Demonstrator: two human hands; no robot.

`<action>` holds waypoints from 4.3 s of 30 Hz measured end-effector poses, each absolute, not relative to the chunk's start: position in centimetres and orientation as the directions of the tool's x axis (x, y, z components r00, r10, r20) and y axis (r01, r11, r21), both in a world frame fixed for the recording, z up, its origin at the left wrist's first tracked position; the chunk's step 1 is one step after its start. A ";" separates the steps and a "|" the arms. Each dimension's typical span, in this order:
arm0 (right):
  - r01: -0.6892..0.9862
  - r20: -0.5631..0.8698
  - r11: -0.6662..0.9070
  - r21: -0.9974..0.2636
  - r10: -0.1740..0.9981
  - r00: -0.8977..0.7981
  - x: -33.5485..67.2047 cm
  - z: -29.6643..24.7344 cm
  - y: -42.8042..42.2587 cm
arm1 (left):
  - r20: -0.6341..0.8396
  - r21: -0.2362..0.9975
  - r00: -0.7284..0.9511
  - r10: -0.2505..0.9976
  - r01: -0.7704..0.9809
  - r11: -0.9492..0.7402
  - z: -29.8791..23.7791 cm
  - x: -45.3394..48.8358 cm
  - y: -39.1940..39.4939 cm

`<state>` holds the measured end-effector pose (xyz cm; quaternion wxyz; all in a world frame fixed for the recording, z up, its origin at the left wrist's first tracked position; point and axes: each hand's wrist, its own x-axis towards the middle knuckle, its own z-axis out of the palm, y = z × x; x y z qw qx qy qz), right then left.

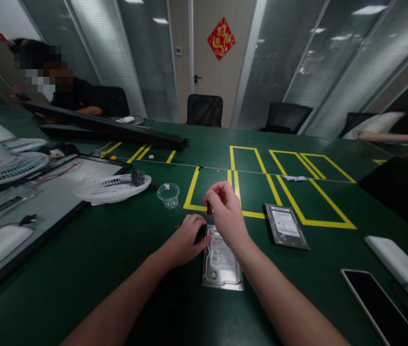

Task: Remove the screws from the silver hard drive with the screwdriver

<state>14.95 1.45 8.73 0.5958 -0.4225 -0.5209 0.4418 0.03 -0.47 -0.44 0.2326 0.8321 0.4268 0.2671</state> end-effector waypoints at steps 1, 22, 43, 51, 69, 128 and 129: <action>-0.090 0.248 0.253 -0.963 0.967 0.066 14.9 8.7 1.5 | 0.241 0.614 0.494 0.835 0.588 -0.526 -0.4 0.0 -0.5; -0.107 0.254 0.258 -0.960 0.966 0.044 15.0 8.9 1.3 | 0.245 0.602 0.500 0.831 0.593 -0.534 -0.7 0.1 -0.4; -0.052 0.296 0.296 -0.954 0.955 0.010 15.1 8.8 1.1 | 0.251 0.617 0.485 0.838 0.586 -0.525 -0.6 0.0 -0.5; 0.103 0.390 0.386 -0.917 0.920 0.024 14.8 8.6 1.0 | 0.275 0.622 0.492 0.826 0.564 -0.543 -1.0 0.1 -0.3; 0.013 0.298 0.298 -0.954 0.954 0.040 15.1 8.8 1.1 | 0.248 0.611 0.498 0.831 0.585 -0.533 -0.5 0.0 -0.4; -0.042 0.302 0.302 -0.952 0.953 0.026 15.2 9.1 1.0 | 0.228 0.616 0.489 0.842 0.597 -0.514 -0.5 0.0 -0.5; -0.034 0.301 0.302 -0.953 0.953 0.029 15.2 9.0 1.1 | 0.227 0.616 0.491 0.841 0.596 -0.515 -0.5 0.0 -0.5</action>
